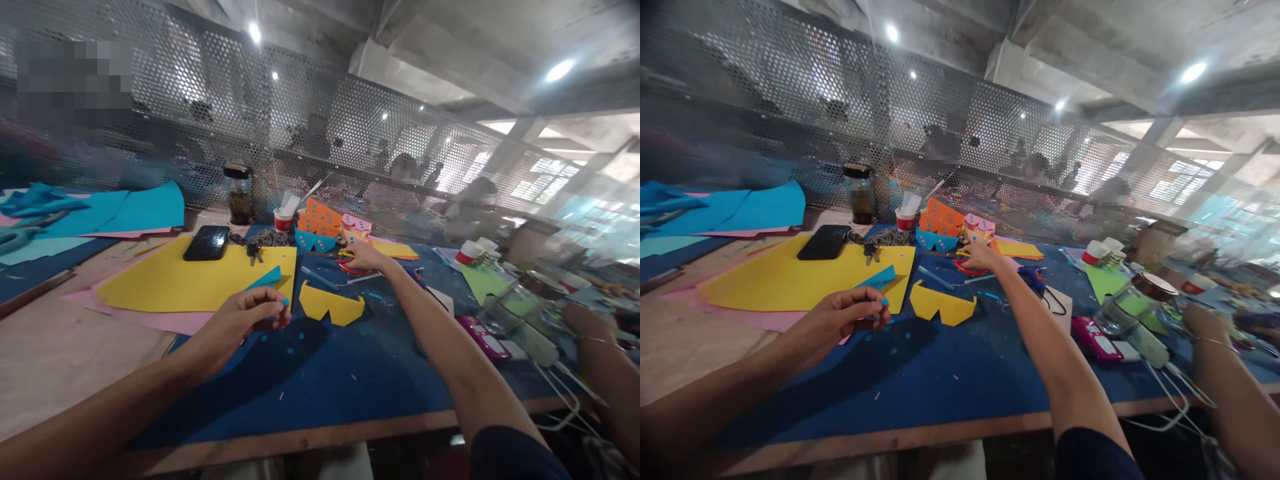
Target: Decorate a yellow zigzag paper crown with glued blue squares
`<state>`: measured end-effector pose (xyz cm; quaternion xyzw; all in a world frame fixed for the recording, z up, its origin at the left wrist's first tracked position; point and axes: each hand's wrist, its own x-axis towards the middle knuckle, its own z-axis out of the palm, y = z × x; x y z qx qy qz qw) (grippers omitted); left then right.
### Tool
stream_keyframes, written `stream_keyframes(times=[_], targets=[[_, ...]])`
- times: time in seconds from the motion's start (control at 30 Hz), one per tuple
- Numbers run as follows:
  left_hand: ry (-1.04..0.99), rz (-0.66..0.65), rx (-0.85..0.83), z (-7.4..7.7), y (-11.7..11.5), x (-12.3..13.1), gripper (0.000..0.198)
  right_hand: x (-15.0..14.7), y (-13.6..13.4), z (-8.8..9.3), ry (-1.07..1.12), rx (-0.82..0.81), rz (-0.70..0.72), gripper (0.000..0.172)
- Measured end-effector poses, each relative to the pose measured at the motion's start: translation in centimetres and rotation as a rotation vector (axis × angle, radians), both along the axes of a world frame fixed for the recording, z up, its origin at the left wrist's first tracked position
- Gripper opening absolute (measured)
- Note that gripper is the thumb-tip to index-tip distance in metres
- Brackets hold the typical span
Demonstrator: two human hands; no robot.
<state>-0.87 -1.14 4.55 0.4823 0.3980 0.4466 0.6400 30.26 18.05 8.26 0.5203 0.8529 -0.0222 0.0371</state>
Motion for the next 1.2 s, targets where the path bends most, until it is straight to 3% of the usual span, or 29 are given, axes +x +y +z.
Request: stream_keyframes(times=[0.1,0.33,0.77,0.87,0.97,1.1,1.2], targets=[[0.059,-0.040,0.010,-0.4,-0.1,0.2,0.027,-0.3,1.2,-0.7,-0.051,-0.058,-0.001,0.038],[0.129,-0.063,0.049,-0.8,0.1,0.6,0.029,-0.8,3.2,-2.1,-0.097,-0.143,0.010,0.038],[0.093,-0.035,-0.009,-1.8,0.5,0.3,0.030,-0.7,3.9,-2.2,-0.004,-0.152,-0.003,0.038],[0.092,-0.020,-0.021,-1.9,0.5,0.3,0.028,-0.5,2.9,-2.2,0.068,-0.064,-0.002,0.036],[0.110,-0.015,-0.009,-1.7,0.4,0.3,0.024,-0.4,0.9,-1.8,0.202,0.129,0.002,0.025],[0.227,0.009,0.076,-0.8,0.2,0.5,0.023,-0.5,-3.3,-0.8,0.386,0.373,0.012,0.025],[0.396,0.060,0.194,-0.1,0.1,0.6,0.023,-0.5,-6.8,-0.6,0.466,0.465,0.041,0.023]])
